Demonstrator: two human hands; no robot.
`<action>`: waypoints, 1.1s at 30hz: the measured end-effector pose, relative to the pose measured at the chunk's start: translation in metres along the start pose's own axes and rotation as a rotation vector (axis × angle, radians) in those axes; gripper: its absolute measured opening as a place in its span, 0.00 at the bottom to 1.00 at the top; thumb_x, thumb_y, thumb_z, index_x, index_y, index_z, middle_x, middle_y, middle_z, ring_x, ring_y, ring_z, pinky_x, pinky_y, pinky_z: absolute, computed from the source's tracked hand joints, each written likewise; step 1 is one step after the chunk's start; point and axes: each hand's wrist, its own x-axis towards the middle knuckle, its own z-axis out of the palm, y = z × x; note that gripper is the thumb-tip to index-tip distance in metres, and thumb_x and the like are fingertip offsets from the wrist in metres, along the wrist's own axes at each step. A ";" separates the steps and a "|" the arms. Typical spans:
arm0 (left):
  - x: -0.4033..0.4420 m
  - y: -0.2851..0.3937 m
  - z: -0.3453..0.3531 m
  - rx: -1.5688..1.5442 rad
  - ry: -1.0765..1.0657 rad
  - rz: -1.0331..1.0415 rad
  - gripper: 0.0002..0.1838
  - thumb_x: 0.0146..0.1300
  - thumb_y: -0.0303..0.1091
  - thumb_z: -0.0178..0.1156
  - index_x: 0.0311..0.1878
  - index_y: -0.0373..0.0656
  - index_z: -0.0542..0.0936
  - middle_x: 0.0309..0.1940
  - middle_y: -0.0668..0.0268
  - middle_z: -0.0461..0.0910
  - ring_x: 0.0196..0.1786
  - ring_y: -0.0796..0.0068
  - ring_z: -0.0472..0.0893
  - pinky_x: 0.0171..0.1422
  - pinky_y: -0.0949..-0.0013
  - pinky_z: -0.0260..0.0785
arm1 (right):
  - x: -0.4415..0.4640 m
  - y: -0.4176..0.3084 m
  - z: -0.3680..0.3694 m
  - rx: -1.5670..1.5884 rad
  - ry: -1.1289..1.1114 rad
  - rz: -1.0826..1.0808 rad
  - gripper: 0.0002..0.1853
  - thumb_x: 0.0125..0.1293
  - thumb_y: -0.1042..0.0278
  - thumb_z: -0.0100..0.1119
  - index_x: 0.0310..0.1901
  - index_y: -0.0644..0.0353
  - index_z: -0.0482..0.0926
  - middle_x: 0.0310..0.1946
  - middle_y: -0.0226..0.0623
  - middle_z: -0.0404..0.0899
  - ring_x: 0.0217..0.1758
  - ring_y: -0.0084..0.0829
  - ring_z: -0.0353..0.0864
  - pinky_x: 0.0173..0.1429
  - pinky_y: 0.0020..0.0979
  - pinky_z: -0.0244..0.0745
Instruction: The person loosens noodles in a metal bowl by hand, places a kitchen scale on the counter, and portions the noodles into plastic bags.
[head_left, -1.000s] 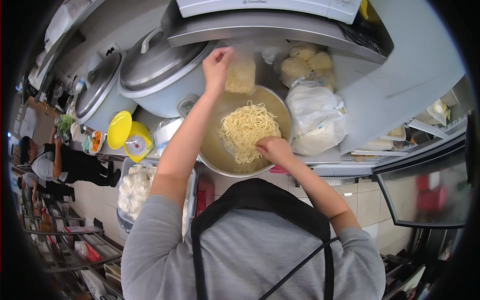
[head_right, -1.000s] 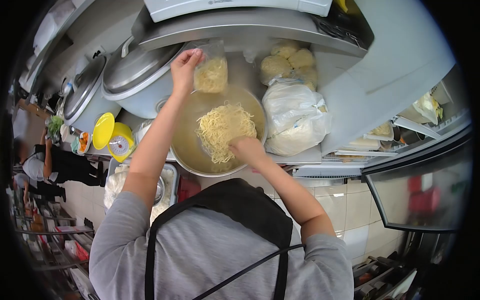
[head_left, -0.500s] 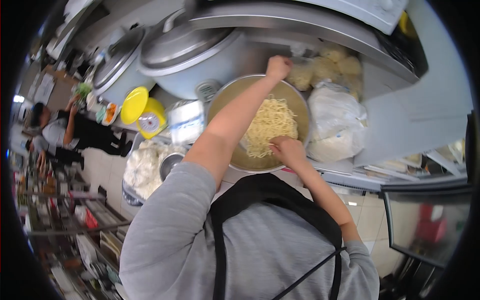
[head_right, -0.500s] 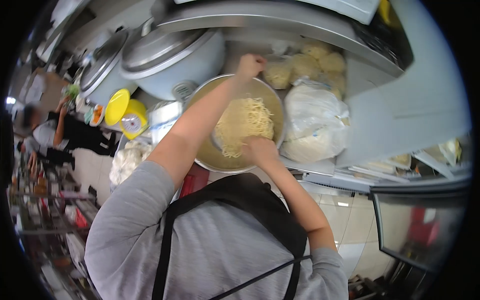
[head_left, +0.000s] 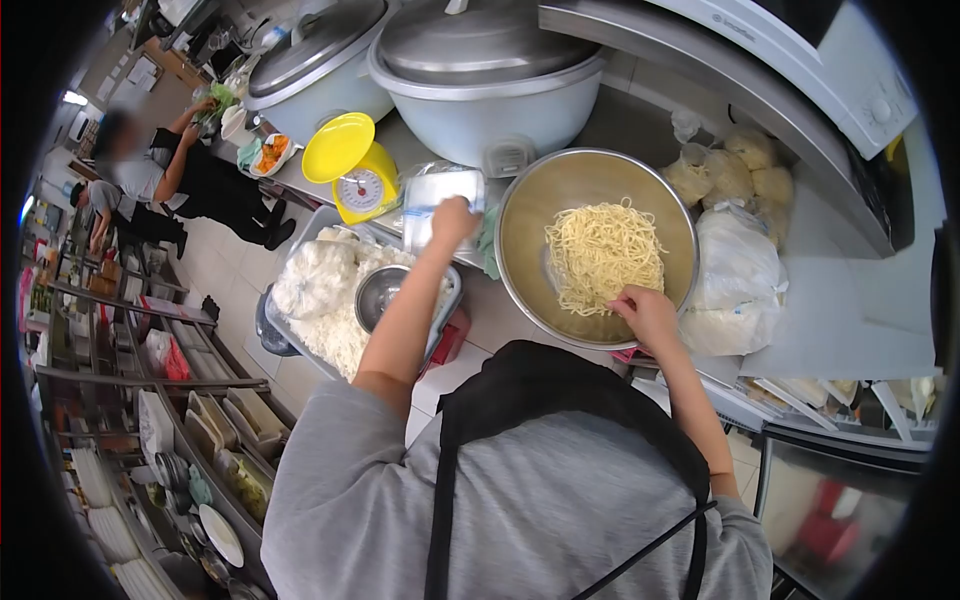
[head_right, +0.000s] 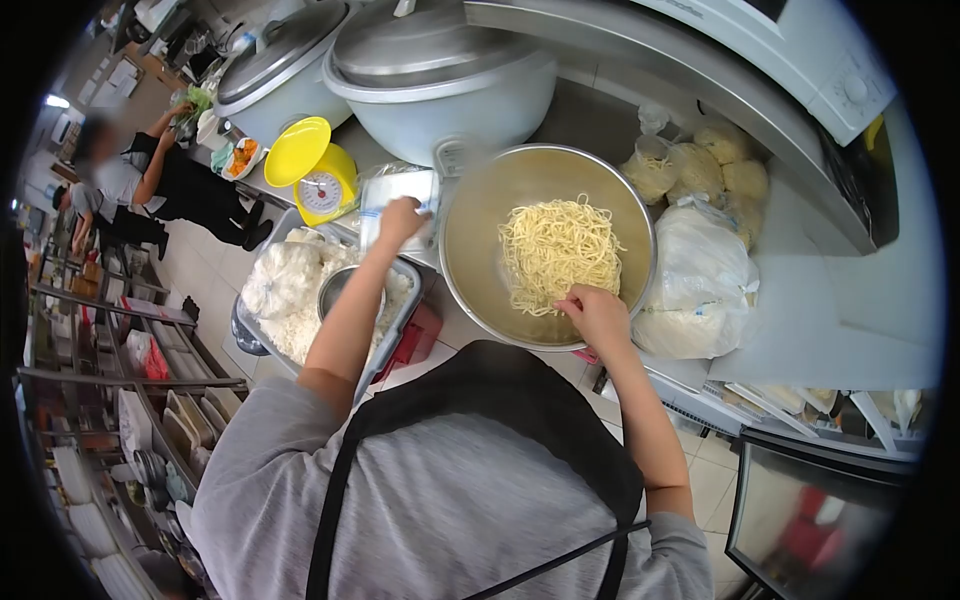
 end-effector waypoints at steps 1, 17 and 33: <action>-0.018 0.017 -0.005 0.063 -0.065 -0.009 0.15 0.46 0.37 0.61 0.32 0.34 0.79 0.30 0.48 0.78 0.33 0.49 0.79 0.41 0.58 0.72 | 0.000 0.001 0.001 0.008 -0.012 0.023 0.10 0.52 0.59 0.60 0.26 0.57 0.77 0.22 0.37 0.77 0.29 0.38 0.77 0.34 0.35 0.70; 0.008 -0.093 -0.053 -0.696 0.092 -0.247 0.08 0.50 0.29 0.62 0.23 0.34 0.78 0.15 0.59 0.77 0.21 0.74 0.80 0.21 0.71 0.69 | 0.009 -0.002 0.002 0.194 0.086 0.057 0.06 0.51 0.69 0.62 0.28 0.61 0.78 0.23 0.38 0.79 0.27 0.31 0.79 0.33 0.29 0.72; -0.081 0.040 -0.138 -1.314 0.151 0.125 0.08 0.47 0.16 0.60 0.28 0.39 0.72 0.26 0.66 0.76 0.30 0.80 0.76 0.38 0.76 0.71 | 0.034 -0.116 0.004 0.788 0.141 -0.250 0.09 0.53 0.69 0.62 0.34 0.63 0.78 0.30 0.32 0.79 0.33 0.22 0.76 0.39 0.24 0.71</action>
